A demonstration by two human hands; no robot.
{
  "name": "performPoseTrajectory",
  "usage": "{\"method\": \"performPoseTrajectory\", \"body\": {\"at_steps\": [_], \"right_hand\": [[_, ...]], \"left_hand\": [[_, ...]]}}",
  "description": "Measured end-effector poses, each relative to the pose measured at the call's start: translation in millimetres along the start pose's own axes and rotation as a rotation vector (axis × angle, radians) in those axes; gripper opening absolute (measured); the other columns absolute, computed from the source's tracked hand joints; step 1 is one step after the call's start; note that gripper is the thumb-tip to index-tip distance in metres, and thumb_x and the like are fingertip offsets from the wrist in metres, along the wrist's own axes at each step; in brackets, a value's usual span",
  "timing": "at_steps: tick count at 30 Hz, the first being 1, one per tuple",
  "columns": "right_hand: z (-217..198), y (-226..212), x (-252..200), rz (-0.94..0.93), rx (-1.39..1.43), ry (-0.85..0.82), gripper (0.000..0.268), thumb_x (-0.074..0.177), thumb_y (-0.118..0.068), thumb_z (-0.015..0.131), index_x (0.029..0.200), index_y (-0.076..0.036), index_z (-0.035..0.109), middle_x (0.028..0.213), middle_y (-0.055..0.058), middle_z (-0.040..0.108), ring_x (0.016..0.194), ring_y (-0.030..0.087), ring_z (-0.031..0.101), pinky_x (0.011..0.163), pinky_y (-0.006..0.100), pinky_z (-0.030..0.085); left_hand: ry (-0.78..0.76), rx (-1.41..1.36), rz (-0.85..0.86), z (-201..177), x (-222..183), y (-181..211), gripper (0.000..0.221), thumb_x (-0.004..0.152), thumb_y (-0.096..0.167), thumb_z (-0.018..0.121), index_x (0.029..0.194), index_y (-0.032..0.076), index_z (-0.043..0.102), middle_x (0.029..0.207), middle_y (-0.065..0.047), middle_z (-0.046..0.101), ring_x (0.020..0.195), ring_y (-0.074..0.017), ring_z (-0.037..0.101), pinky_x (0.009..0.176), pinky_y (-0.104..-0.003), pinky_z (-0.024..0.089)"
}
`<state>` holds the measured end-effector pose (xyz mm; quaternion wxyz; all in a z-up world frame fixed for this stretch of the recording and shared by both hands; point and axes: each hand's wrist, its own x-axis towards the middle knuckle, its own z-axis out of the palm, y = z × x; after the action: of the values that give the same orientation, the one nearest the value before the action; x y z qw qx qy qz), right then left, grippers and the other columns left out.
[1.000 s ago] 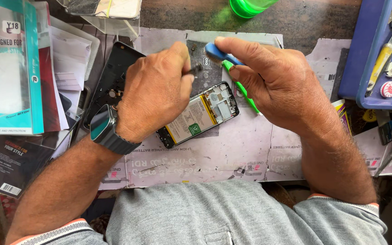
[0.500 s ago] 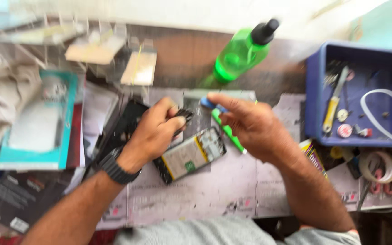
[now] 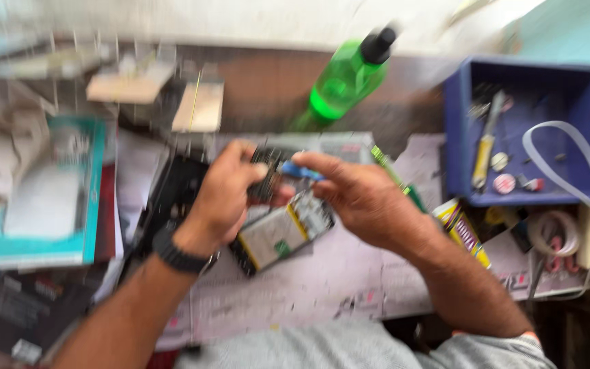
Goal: The person manipulates the internal circuit board of a mobile phone by hand, applying a cleaning solution from a green spray bottle to a brush and scrubbing the board components.
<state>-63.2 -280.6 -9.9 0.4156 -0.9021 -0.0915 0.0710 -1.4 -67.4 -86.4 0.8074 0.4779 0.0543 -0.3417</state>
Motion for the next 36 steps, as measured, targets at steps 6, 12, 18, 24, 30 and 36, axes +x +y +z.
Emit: {"method": "performPoseTrajectory", "body": {"at_steps": [6, 12, 18, 24, 30, 36], "right_hand": [[12.0, 10.4, 5.0, -0.244, -0.171, 0.083, 0.046, 0.098, 0.001, 0.069, 0.14, -0.013, 0.058, 0.094, 0.011, 0.069, 0.077, 0.026, 0.069, 0.065, 0.038, 0.055], [24.7, 30.0, 18.0, -0.346, -0.355, 0.138, 0.046, 0.095, 0.006, 0.071, 0.137, -0.01, 0.063, 0.092, 0.01, 0.067, 0.076, 0.028, 0.066, 0.065, 0.041, 0.053], [20.3, 37.1, 27.6, -0.454, -0.326, 0.142, 0.042, 0.097, 0.004, 0.072, 0.136, -0.01, 0.064, 0.098, 0.009, 0.071, 0.081, 0.027, 0.065, 0.067, 0.04, 0.052], [12.8, 39.1, 41.9, -0.54, -0.342, 0.154, 0.044, 0.097, 0.006, 0.072, 0.136, -0.013, 0.065, 0.109, 0.008, 0.073, 0.084, 0.025, 0.066, 0.07, 0.039, 0.054], [16.0, 44.1, 37.0, -0.477, -0.372, 0.188, 0.043, 0.094, 0.004, 0.074, 0.133, -0.013, 0.069, 0.107, 0.007, 0.073, 0.083, 0.025, 0.065, 0.071, 0.039, 0.054], [15.0, 41.1, 35.1, -0.463, -0.369, 0.208, 0.04, 0.095, 0.003, 0.075, 0.131, -0.012, 0.07, 0.107, 0.008, 0.073, 0.086, 0.025, 0.066, 0.073, 0.038, 0.054]], "left_hand": [[-0.018, 0.046, -0.004, -5.1, 6.0, 1.3, 0.024, 0.098, 0.005, 0.046, 0.119, -0.005, 0.054, 0.105, -0.016, 0.072, 0.083, -0.0203, 0.076, 0.068, -0.033, 0.065], [-0.016, 0.087, 0.054, -13.6, 13.3, -7.7, 0.021, 0.1, 0.005, 0.047, 0.117, -0.004, 0.055, 0.104, -0.014, 0.072, 0.082, -0.0167, 0.076, 0.069, -0.03, 0.066], [-0.024, 0.089, 0.109, -11.0, 16.5, -9.3, 0.02, 0.102, 0.004, 0.046, 0.119, -0.003, 0.053, 0.106, -0.012, 0.072, 0.084, -0.0147, 0.075, 0.071, -0.028, 0.066], [-0.015, 0.148, 0.131, -6.7, 16.7, -2.3, 0.02, 0.103, 0.003, 0.046, 0.12, -0.003, 0.054, 0.104, -0.012, 0.072, 0.085, -0.015, 0.076, 0.072, -0.028, 0.067], [-0.015, 0.171, 0.157, -11.6, 16.8, -3.2, 0.019, 0.103, 0.004, 0.047, 0.119, -0.004, 0.055, 0.104, -0.012, 0.073, 0.085, -0.0155, 0.077, 0.072, -0.028, 0.067], [-0.016, 0.175, 0.16, -10.1, 14.4, -3.0, 0.022, 0.104, 0.005, 0.046, 0.121, -0.004, 0.055, 0.104, -0.011, 0.073, 0.085, -0.0147, 0.077, 0.073, -0.028, 0.067]]}}
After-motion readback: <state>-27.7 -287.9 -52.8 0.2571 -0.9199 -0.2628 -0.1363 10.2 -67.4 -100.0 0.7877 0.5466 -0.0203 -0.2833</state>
